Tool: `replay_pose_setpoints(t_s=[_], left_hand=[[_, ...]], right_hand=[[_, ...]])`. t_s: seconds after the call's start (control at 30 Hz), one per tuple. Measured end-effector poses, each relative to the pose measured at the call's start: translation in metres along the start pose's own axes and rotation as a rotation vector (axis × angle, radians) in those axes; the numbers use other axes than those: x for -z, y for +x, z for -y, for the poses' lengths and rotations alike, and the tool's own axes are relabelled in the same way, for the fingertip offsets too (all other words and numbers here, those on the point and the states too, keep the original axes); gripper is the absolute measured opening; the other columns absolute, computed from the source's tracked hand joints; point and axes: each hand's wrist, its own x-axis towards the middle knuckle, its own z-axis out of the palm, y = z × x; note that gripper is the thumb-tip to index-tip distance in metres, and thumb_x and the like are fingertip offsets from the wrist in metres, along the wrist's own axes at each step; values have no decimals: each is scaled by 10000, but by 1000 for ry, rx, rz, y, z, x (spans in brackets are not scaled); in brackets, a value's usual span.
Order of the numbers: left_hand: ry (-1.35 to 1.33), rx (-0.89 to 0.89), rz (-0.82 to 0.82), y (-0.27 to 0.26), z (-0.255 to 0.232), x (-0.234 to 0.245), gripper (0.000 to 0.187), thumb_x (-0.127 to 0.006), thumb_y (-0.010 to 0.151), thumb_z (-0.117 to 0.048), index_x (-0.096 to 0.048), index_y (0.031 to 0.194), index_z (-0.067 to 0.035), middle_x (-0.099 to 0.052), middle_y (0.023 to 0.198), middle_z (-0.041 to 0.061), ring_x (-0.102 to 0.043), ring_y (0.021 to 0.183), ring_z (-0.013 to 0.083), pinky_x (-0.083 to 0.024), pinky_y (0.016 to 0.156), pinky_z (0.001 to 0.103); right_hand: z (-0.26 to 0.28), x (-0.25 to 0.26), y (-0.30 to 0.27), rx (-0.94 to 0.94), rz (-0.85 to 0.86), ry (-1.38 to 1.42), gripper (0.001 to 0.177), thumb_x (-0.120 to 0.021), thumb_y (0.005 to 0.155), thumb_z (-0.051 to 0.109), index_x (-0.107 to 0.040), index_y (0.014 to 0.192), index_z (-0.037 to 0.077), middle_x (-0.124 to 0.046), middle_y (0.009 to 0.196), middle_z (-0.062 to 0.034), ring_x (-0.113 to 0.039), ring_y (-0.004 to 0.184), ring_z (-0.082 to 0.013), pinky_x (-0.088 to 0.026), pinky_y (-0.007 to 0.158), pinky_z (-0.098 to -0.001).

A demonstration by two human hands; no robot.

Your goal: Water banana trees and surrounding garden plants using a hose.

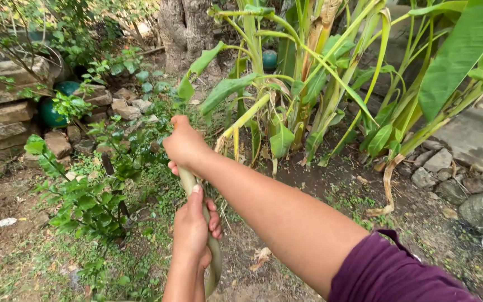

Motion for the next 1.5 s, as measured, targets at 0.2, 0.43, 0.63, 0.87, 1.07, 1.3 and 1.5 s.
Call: replay_pose_setpoints(t_s=[0.2,0.43,0.63,0.87,1.07,1.3,1.5], left_hand=[[6,1,-6,-8,-4,3,516,-455,1017,-500,-510,794,-38,-381,490,27,-348,390,152,-323,393,325],[76,-15,-14,-3,-10,1,534,-444,1019,-500,-524,788,-26,-394,483,37,-349,380,157,-321,385,329],[143,-34,-35,6,-8,-3,491,-474,1028,-458,-548,801,-29,-422,503,32,-381,408,152,-327,402,315],[168,-169,-49,9,-17,-7,359,-529,1022,-381,-607,908,-49,-459,548,11,-414,439,122,-347,419,282],[162,-187,-46,14,-8,-10,227,-552,1001,-283,-617,927,-78,-501,583,11,-441,442,114,-374,414,277],[86,-126,-5,25,4,-8,194,-579,976,-176,-576,839,-39,-576,656,41,-498,469,135,-416,430,285],[117,-51,15,29,4,-7,152,-577,936,-169,-600,860,-40,-639,708,76,-555,483,160,-448,429,304]], right_hand=[[11,-2,-15,-5,-28,-135,640,-497,926,60,-277,1520,151,-674,900,-201,-608,506,-221,-519,406,-379],[9,2,-9,78,-24,-133,581,-517,917,51,-333,1464,118,-653,815,-167,-608,468,-225,-514,396,-393],[-1,13,8,117,-71,-125,633,-491,882,17,-346,1485,145,-658,727,-159,-620,435,-243,-513,377,-401],[-7,18,11,181,-7,104,764,-598,896,62,-235,1544,245,-622,742,-109,-604,444,-214,-523,362,-379],[-17,23,7,61,106,200,772,-587,922,61,-219,1555,307,-551,648,-104,-533,419,-198,-478,353,-368],[-24,24,-8,23,112,8,726,-551,933,52,-244,1542,298,-542,613,-73,-535,431,-186,-468,364,-353],[-38,29,-7,15,83,37,699,-577,916,46,-313,1516,288,-533,627,-70,-517,433,-176,-445,362,-348]])
